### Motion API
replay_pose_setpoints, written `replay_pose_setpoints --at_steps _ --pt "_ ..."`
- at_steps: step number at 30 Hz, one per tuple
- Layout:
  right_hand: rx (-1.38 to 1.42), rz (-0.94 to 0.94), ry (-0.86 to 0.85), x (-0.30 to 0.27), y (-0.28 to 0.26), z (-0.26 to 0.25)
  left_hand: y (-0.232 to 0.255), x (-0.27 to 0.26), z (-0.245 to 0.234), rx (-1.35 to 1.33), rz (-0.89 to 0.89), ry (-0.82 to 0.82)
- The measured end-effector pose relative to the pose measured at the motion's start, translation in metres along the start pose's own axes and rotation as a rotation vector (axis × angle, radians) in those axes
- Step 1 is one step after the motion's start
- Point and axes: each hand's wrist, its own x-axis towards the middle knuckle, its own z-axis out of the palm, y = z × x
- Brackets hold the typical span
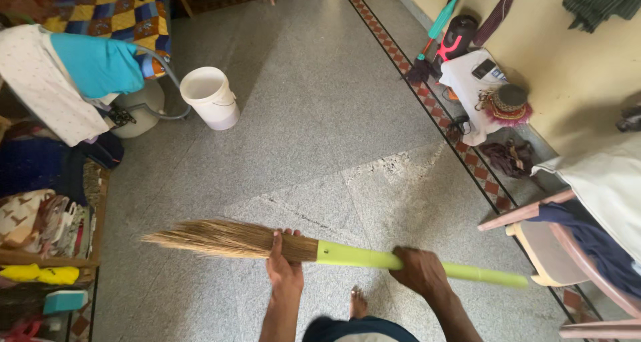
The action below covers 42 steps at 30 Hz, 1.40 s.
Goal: The person sweeps the floor with a broom, moving debris through various parts of the room and towards a doorway.
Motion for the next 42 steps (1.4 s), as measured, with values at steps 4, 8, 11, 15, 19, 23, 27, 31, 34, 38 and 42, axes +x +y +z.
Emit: replay_pose_setpoints --at_steps 4,8,11,15,19,23,27,31,34,38,42 --pt "-0.026 -0.114 0.108 0.102 -0.004 -0.054 0.002 0.067 0.064 0.015 -0.011 0.027" --pt "-0.01 -0.152 0.158 0.205 0.0 -0.077 -0.017 0.159 0.12 -0.017 0.011 0.034" --pt "0.011 -0.142 0.189 0.284 0.005 -0.089 -0.035 0.241 0.165 -0.027 0.005 -0.035" --pt "0.013 -0.049 0.141 0.385 -0.008 -0.136 -0.037 0.332 0.253 0.002 -0.043 -0.023" --pt "-0.014 0.088 0.014 0.472 -0.025 -0.18 -0.033 0.411 0.337 0.076 -0.082 0.052" --pt "0.102 0.013 0.249 0.567 -0.013 -0.203 -0.037 0.492 0.424 0.095 -0.085 -0.18" --pt "0.11 0.069 0.168 0.667 0.006 -0.231 -0.066 0.575 0.486 0.143 -0.103 -0.147" --pt "0.079 0.047 0.187 0.783 0.034 -0.272 -0.107 0.662 0.546 0.111 -0.086 -0.129" --pt "0.041 -0.018 0.179 0.865 0.05 -0.319 -0.128 0.715 0.601 0.103 -0.088 -0.1" --pt "0.006 -0.09 0.115 0.964 0.063 -0.375 -0.139 0.775 0.676 0.076 -0.072 0.035" --pt "-0.036 -0.103 0.091 1.058 0.076 -0.417 -0.154 0.828 0.738 0.09 -0.073 0.058"
